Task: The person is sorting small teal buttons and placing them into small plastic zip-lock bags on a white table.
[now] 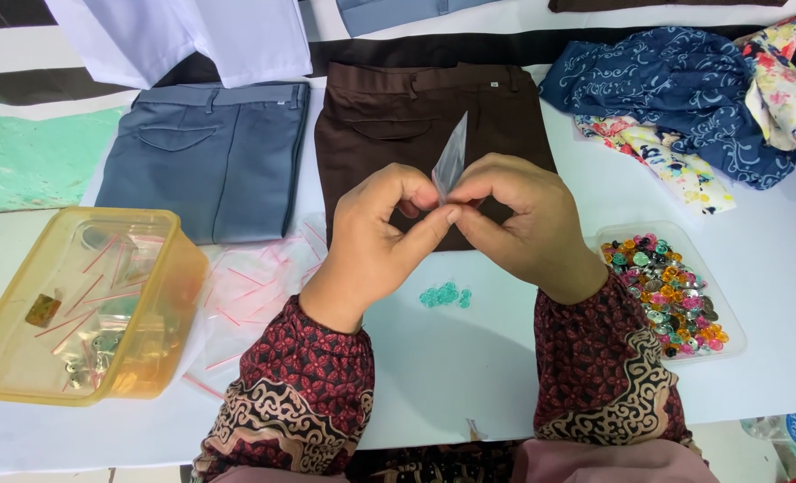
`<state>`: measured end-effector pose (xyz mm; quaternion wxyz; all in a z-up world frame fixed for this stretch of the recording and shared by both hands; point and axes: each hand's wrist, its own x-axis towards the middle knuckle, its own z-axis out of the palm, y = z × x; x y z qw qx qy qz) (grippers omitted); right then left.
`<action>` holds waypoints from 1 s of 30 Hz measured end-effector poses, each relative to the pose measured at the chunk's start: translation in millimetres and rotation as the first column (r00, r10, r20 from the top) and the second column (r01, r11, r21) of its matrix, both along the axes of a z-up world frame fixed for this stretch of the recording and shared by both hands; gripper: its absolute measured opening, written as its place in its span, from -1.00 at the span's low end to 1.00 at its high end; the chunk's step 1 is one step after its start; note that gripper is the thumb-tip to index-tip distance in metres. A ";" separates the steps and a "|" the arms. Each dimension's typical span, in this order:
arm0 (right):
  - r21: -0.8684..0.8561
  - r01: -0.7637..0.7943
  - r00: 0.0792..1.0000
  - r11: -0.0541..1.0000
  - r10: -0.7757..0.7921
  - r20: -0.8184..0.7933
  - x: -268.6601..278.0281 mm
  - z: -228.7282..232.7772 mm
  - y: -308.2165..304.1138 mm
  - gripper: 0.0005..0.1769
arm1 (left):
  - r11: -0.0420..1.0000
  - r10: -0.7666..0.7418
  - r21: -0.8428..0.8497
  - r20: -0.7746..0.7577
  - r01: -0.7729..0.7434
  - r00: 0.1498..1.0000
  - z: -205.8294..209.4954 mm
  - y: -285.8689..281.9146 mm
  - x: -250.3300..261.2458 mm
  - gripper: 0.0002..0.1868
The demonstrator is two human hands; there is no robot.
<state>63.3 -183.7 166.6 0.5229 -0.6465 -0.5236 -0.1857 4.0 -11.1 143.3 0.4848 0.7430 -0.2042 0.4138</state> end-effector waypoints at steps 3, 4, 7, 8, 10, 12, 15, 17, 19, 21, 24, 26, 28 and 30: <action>-0.012 -0.002 1.000 1.000 0.002 -0.018 -1.3 -1.3 3.0 -0.87 | 0.998 -0.035 -0.045 -0.014 0.035 0.999 3.0 0.9 -1.7 -0.81; -0.012 -0.002 1.000 1.000 0.001 -0.018 -2.0 -0.8 4.0 -0.87 | 0.998 -0.036 -0.045 -0.014 0.035 0.999 3.3 1.6 -2.1 -0.81; -0.013 -0.001 1.000 1.000 0.000 -0.014 -3.7 -0.4 5.3 -0.87 | 0.996 -0.064 -0.066 -0.053 0.061 0.997 3.2 3.2 -2.6 -0.83; -0.009 -0.022 0.999 1.000 0.022 -0.035 -3.5 -0.4 4.9 -0.88 | 0.994 -0.078 -0.077 -0.063 0.073 0.995 2.6 3.7 -2.2 -0.83; -0.004 -0.043 0.998 0.999 0.043 -0.055 -3.8 -0.3 4.9 -0.88 | 0.992 -0.093 -0.088 -0.073 0.086 0.993 3.4 4.4 -2.5 -0.83; 0.003 -0.084 0.990 0.996 0.084 -0.116 -5.3 -0.8 5.2 -0.89 | 0.989 -0.110 -0.104 -0.096 0.100 0.989 5.4 4.6 -4.2 -0.85; -0.008 -0.151 0.973 0.989 0.147 -0.177 0.6 -2.9 2.2 -0.90 | 0.992 -0.098 -0.087 -0.094 0.090 0.991 6.9 3.5 -4.3 -0.87; -0.003 -0.162 0.967 0.987 0.159 -0.197 1.1 -3.0 2.5 -0.90 | 0.994 -0.086 -0.075 -0.089 0.080 0.992 7.7 2.9 -4.9 -0.87; 0.002 -0.175 0.961 0.985 0.171 -0.218 1.9 -2.8 3.1 -0.90 | 0.996 -0.073 -0.064 -0.083 0.068 0.994 7.7 2.9 -4.5 -0.87; 0.013 -0.194 0.949 0.981 0.191 -0.251 2.8 -2.6 3.3 -0.89 | 0.998 -0.052 -0.050 -0.077 0.048 0.996 7.1 3.1 -2.7 -0.88; 0.040 -0.208 0.930 0.977 0.210 -0.301 3.6 -6.9 3.6 -0.90 | 0.999 -0.030 -0.039 -0.057 0.027 0.998 8.0 1.4 -2.8 -0.88; 0.043 -0.151 0.955 0.988 0.157 -0.252 4.1 -7.6 6.9 -0.90 | 1.000 0.022 0.008 -0.017 -0.021 1.000 8.5 1.4 -3.0 -0.87; 0.047 -0.095 0.974 0.994 0.103 -0.203 5.8 -8.8 8.3 -0.90 | 0.996 0.072 0.051 0.025 -0.073 0.997 8.6 2.2 -3.2 -0.86; 0.041 -0.001 0.995 0.999 0.005 -0.104 9.0 -9.8 7.7 -0.88 | 0.973 0.164 0.154 0.074 -0.174 0.984 9.0 3.7 -2.9 -0.86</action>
